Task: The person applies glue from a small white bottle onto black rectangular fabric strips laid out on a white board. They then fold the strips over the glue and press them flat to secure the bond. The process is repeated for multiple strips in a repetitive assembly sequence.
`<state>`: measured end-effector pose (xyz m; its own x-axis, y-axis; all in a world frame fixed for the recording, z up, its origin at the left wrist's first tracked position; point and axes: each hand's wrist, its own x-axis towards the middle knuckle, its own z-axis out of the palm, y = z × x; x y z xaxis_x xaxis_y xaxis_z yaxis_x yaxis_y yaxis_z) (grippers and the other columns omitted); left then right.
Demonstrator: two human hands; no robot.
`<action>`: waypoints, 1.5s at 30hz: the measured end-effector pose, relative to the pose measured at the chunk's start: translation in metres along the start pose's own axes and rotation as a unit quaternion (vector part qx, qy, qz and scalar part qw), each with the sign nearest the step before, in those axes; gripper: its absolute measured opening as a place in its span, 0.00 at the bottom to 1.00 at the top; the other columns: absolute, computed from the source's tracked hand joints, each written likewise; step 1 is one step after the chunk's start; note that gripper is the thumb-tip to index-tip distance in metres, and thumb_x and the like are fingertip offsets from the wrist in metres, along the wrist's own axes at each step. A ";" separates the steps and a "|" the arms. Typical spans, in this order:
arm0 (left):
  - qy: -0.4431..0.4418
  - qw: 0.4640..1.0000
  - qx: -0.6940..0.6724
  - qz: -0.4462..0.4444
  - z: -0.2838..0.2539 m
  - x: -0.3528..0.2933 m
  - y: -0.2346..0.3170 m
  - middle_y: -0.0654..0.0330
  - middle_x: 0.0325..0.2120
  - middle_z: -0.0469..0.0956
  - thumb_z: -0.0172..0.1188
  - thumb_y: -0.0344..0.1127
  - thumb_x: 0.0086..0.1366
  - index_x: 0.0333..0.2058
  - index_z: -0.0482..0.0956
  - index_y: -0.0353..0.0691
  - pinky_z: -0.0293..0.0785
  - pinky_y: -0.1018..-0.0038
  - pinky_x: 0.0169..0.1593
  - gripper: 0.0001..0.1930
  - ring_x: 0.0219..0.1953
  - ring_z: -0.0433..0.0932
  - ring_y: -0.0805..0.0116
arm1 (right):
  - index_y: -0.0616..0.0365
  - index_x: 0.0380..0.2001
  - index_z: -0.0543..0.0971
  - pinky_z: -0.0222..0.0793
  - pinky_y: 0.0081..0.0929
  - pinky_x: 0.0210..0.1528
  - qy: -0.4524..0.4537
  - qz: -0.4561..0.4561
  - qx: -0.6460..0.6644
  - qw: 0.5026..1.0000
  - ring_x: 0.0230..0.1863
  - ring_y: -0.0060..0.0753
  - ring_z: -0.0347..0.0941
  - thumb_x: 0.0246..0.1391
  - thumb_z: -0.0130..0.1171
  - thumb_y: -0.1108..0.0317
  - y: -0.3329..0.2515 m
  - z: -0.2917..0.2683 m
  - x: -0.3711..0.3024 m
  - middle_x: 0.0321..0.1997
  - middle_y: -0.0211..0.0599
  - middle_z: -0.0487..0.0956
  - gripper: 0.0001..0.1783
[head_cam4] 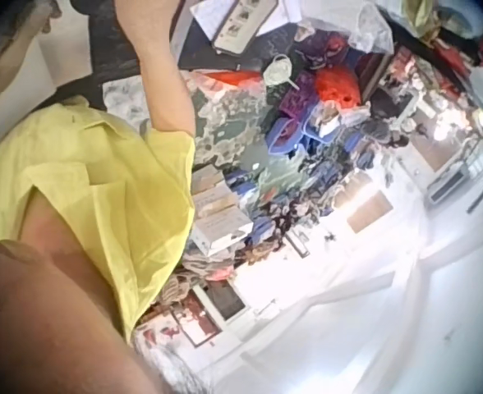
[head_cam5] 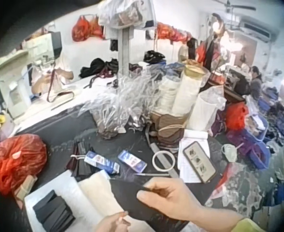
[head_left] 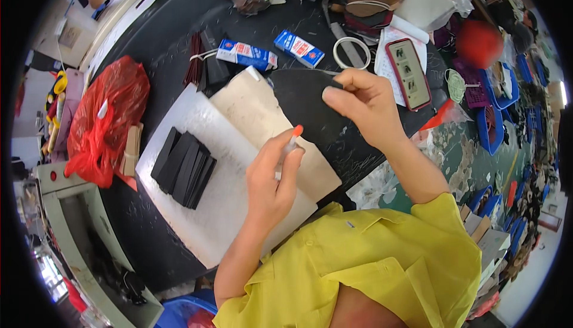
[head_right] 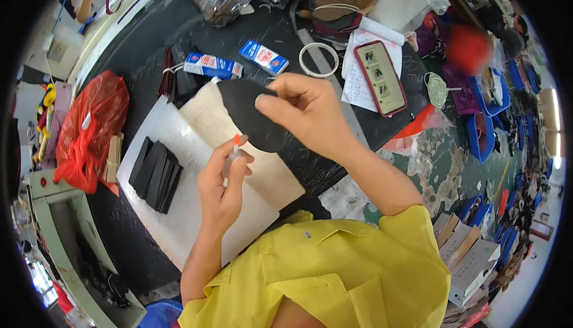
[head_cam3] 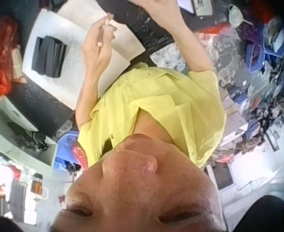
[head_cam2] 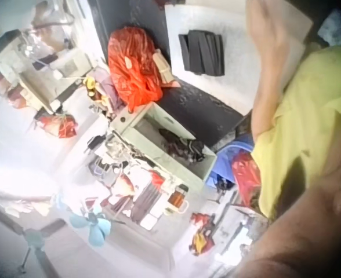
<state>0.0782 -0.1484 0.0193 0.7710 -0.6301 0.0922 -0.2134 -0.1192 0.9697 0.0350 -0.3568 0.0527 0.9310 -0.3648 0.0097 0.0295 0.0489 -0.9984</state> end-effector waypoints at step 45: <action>0.056 0.951 0.247 0.175 0.006 0.000 -0.021 0.53 0.35 0.78 0.64 0.19 0.56 0.41 0.78 0.33 0.73 0.63 0.36 0.13 0.33 0.75 0.52 | 0.61 0.33 0.81 0.73 0.38 0.37 -0.182 -0.197 -0.388 0.882 0.35 0.46 0.76 0.49 0.68 0.71 0.013 0.013 -0.017 0.31 0.38 0.79 0.08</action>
<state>0.0794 -0.1500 -0.0027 0.6532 -0.6158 0.4406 -0.7043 -0.2806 0.6521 0.0245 -0.3377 0.0401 0.9631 0.1183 0.2418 0.2512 -0.7172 -0.6500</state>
